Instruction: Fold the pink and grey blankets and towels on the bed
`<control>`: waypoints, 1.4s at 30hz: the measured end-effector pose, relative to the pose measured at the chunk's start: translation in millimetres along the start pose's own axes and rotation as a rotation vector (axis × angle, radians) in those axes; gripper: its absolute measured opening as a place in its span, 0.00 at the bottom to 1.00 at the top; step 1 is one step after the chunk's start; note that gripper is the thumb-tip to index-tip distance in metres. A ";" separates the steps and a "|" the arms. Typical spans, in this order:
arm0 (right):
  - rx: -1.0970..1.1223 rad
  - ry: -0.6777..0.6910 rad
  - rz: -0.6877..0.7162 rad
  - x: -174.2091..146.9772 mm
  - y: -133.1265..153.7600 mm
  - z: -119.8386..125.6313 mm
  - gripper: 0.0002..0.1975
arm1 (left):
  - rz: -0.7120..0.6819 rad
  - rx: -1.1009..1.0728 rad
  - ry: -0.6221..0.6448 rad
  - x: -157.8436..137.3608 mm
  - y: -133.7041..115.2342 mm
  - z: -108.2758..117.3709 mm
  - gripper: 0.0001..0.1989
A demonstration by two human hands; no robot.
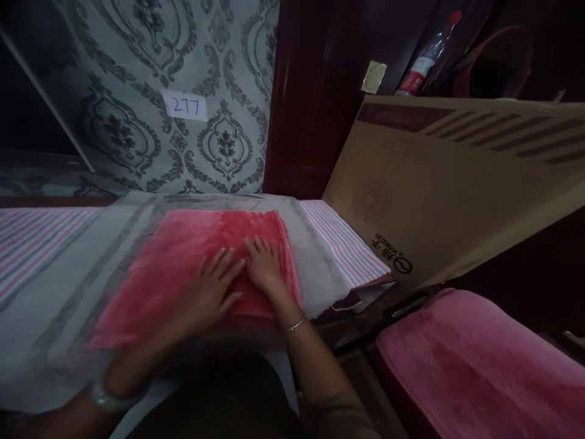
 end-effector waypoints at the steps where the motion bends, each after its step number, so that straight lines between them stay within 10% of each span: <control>1: -0.020 0.018 -0.023 -2.6 0.9 -8.1 0.28 | -0.011 -0.009 0.025 -0.5 -4.2 -12.7 0.31; 8: -0.058 0.039 -0.070 -13.3 -5.6 -22.9 0.28 | -0.037 0.044 -0.094 -56.6 -2.9 -53.1 0.31; 14: -0.052 0.072 -0.067 -8.5 -8.5 -23.4 0.29 | -0.101 -0.138 0.030 -88.3 9.0 -18.0 0.30; 21: 0.121 0.039 -0.003 68.8 15.1 33.5 0.29 | -0.033 -0.373 -0.043 23.5 71.2 64.0 0.27; 27: 0.090 -0.172 -0.098 128.9 35.4 28.6 0.30 | 0.162 -0.114 0.055 151.2 88.3 36.6 0.31; 35: -0.031 -0.096 -0.160 125.3 -4.6 -50.4 0.26 | 0.209 -0.054 0.079 134.1 108.6 -50.5 0.28; 42: 0.001 -0.078 -0.175 133.4 -8.4 -56.7 0.26 | 0.296 0.004 0.159 126.3 147.7 -47.6 0.32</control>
Point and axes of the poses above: each hand's wrist, its own x-axis towards the middle knuckle, its own z-axis out of the back of the hand, y = z × x, the point moved 1 cm from there along x, towards the middle knuckle, and after that the axes turned 12 degrees about -z, right-handed, at the moved point
